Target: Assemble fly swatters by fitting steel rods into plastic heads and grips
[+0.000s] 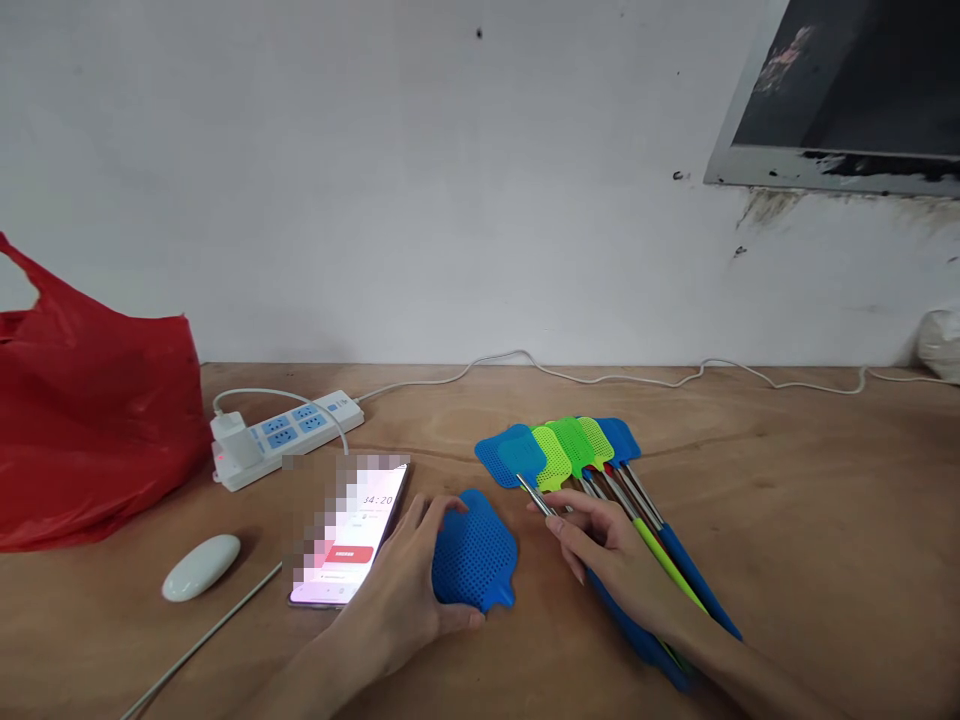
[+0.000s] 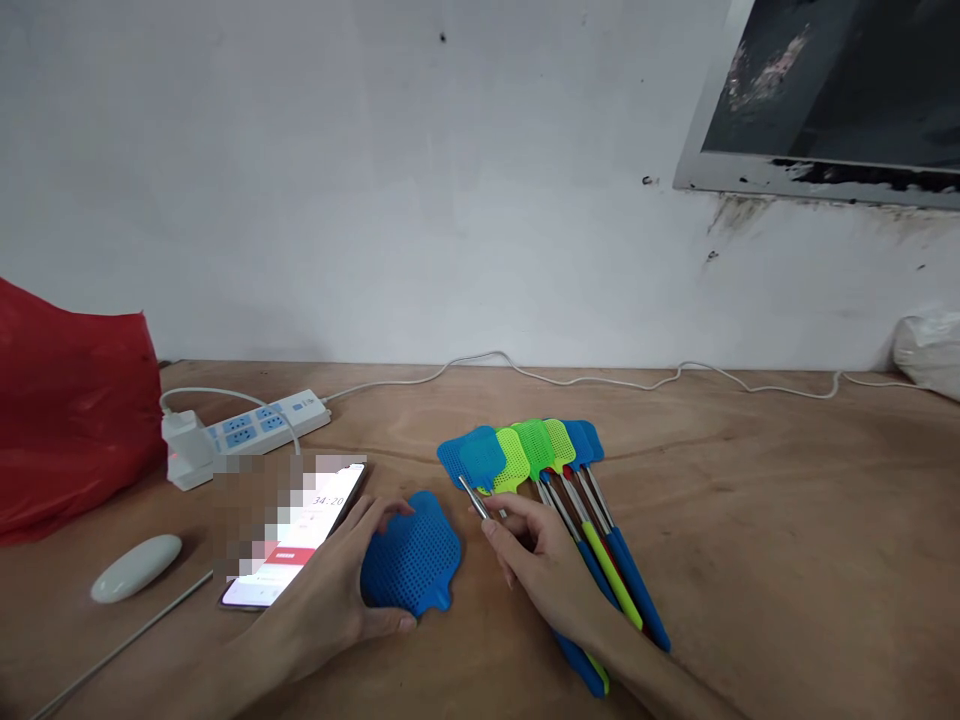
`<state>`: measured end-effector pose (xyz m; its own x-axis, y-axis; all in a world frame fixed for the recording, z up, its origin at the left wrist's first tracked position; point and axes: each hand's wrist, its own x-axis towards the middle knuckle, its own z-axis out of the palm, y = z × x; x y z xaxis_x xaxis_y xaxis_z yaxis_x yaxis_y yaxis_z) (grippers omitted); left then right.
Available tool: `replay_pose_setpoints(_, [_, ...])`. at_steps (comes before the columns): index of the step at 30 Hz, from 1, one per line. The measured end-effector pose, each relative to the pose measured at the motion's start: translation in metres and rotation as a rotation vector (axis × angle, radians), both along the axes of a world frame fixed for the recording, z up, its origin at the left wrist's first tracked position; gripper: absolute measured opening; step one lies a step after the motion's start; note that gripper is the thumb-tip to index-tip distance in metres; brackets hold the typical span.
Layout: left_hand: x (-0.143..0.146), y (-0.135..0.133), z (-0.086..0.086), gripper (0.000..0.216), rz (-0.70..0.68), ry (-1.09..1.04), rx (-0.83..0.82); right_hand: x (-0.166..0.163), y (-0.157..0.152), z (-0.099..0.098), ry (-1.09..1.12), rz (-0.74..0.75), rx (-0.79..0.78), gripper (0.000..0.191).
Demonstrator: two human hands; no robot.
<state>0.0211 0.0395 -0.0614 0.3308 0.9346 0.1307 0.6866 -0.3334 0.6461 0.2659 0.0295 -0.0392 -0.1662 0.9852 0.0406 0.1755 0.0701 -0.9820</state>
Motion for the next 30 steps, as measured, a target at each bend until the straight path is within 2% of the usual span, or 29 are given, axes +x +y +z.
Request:
replay_pose_setpoints(6, [0.002, 0.001, 0.004, 0.053, 0.024, -0.136, 0.069, 0.001, 0.0, -0.001, -0.015, -0.007, 0.012, 0.045])
replay_pose_setpoints(9, [-0.001, 0.003, 0.007, 0.055, 0.072, -0.298, 0.081, 0.002, 0.0, -0.001, -0.027, -0.012, 0.023, 0.042])
replay_pose_setpoints(11, [-0.003, 0.004, 0.009, 0.059, 0.076, -0.399, 0.033, 0.003, 0.001, -0.001, -0.04, -0.002, 0.018, 0.041])
replay_pose_setpoints(15, [-0.002, 0.005, 0.014, 0.023, 0.044, -0.497, -0.102, 0.005, 0.002, -0.003, -0.073, 0.004, 0.008, 0.042])
replay_pose_setpoints(16, [-0.001, 0.005, 0.016, 0.022, 0.042, -0.54, -0.134, 0.005, 0.003, -0.003, -0.079, 0.008, 0.006, 0.044])
replay_pose_setpoints(22, [0.004, 0.005, 0.025, 0.039, 0.128, -0.878, -0.322, 0.008, 0.003, -0.005, -0.079, 0.104, -0.083, 0.053])
replay_pose_setpoints(26, [0.004, 0.005, 0.027, 0.042, 0.179, -0.959, -0.381, 0.007, -0.001, 0.0, -0.089, 0.207, -0.151, 0.051])
replay_pose_setpoints(30, [0.002, 0.006, 0.025, 0.044, 0.138, -0.978, -0.41, 0.006, -0.003, 0.002, -0.107, 0.272, -0.166, 0.05])
